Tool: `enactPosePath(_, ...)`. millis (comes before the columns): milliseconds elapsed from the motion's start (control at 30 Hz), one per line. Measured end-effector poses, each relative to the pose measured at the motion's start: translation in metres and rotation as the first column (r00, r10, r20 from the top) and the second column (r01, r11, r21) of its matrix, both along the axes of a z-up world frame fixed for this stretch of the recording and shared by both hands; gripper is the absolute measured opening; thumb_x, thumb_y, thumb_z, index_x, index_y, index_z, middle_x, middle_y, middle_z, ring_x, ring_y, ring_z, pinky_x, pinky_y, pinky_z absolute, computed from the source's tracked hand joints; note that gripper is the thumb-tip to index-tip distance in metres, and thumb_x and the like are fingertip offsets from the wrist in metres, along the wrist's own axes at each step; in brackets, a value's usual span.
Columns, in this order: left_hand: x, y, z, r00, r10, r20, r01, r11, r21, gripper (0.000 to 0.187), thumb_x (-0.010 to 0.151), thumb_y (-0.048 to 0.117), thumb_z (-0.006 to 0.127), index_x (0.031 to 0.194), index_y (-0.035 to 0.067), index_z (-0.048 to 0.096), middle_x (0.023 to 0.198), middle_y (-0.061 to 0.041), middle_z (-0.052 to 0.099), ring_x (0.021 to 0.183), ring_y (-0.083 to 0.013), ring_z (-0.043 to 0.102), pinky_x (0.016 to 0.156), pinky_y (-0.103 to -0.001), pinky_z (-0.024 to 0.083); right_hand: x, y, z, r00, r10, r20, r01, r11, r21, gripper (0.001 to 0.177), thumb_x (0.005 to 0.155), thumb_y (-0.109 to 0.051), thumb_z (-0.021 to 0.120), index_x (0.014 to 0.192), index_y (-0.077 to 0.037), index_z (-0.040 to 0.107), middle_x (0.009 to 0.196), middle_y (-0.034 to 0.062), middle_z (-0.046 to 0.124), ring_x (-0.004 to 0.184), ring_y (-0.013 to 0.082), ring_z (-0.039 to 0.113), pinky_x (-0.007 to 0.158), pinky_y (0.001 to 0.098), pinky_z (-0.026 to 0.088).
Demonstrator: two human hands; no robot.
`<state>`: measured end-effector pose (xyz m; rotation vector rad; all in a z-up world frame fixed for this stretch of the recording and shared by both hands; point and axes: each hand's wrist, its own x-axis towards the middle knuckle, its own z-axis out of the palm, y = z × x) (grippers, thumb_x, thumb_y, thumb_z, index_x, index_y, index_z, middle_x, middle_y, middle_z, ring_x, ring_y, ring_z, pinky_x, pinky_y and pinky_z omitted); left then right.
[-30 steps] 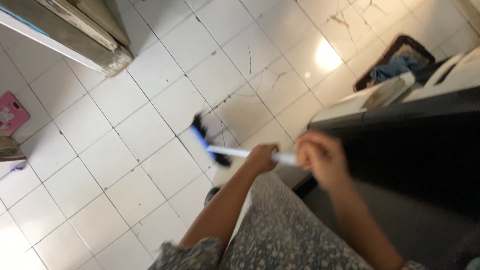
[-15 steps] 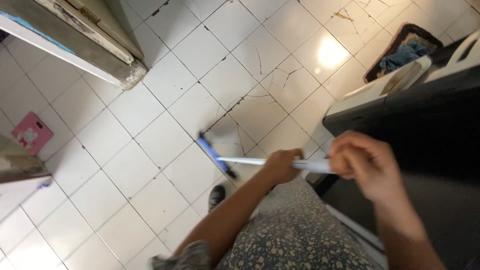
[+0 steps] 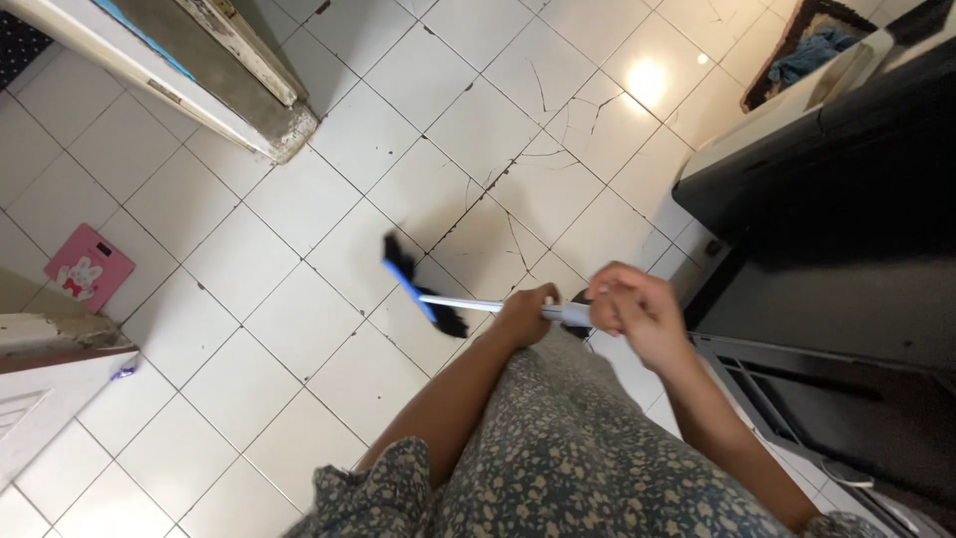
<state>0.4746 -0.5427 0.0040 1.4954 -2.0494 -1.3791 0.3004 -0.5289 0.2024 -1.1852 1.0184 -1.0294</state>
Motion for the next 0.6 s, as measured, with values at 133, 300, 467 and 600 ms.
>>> enactPosePath(133, 0.026, 0.020, -0.007, 0.999, 0.038, 0.017, -0.038, 0.999, 0.000, 0.020, 0.088, 0.013, 0.067, 0.106, 0.018, 0.064, 0.090, -0.014, 0.075, 0.092, -0.0352, 0.073, 0.080, -0.047, 0.055, 0.019, 0.020, 0.000, 0.992, 0.100, -0.074, -0.102, 0.995, -0.014, 0.027, 0.107, -0.001, 0.036, 0.095, 0.003, 0.060, 0.054, -0.0014, 0.041, 0.048, 0.0078, 0.038, 0.049, 0.0260, 0.037)
enactPosePath(300, 0.011, 0.023, 0.104, 0.998, -0.040, -0.050, 0.044, 0.996, 0.081, 0.027, 0.082, 0.019, 0.069, 0.108, 0.017, 0.063, 0.092, -0.010, 0.075, 0.084, -0.0306, 0.075, 0.076, -0.042, 0.057, -0.009, 0.033, 0.056, 0.989, 0.067, -0.131, -0.081, 0.991, -0.108, 0.025, 0.098, 0.005, 0.041, 0.102, 0.000, 0.065, 0.061, 0.0021, 0.055, 0.047, 0.0086, 0.046, 0.044, 0.0256, 0.041)
enactPosePath(467, 0.017, 0.032, 0.078, 0.992, -0.021, -0.125, 0.025, 0.999, 0.027, 0.019, 0.089, 0.016, 0.066, 0.108, 0.014, 0.064, 0.093, -0.014, 0.076, 0.087, -0.0328, 0.075, 0.078, -0.044, 0.058, 0.027, 0.037, 0.054, 0.971, 0.010, -0.237, -0.020, 0.999, -0.042, 0.029, 0.103, 0.003, 0.040, 0.099, -0.003, 0.068, 0.056, 0.0007, 0.048, 0.045, 0.0092, 0.041, 0.044, 0.0253, 0.039)
enactPosePath(600, 0.050, 0.048, 0.024, 0.998, 0.059, -0.019, -0.060, 0.998, -0.033, 0.030, 0.081, 0.003, 0.064, 0.110, 0.014, 0.065, 0.098, -0.019, 0.073, 0.096, -0.0375, 0.071, 0.082, -0.048, 0.055, 0.050, 0.039, -0.007, 0.987, 0.019, -0.159, -0.022, 1.000, -0.018, 0.029, 0.107, 0.001, 0.041, 0.096, -0.006, 0.067, 0.049, -0.0001, 0.042, 0.040, 0.0089, 0.036, 0.041, 0.0236, 0.035)
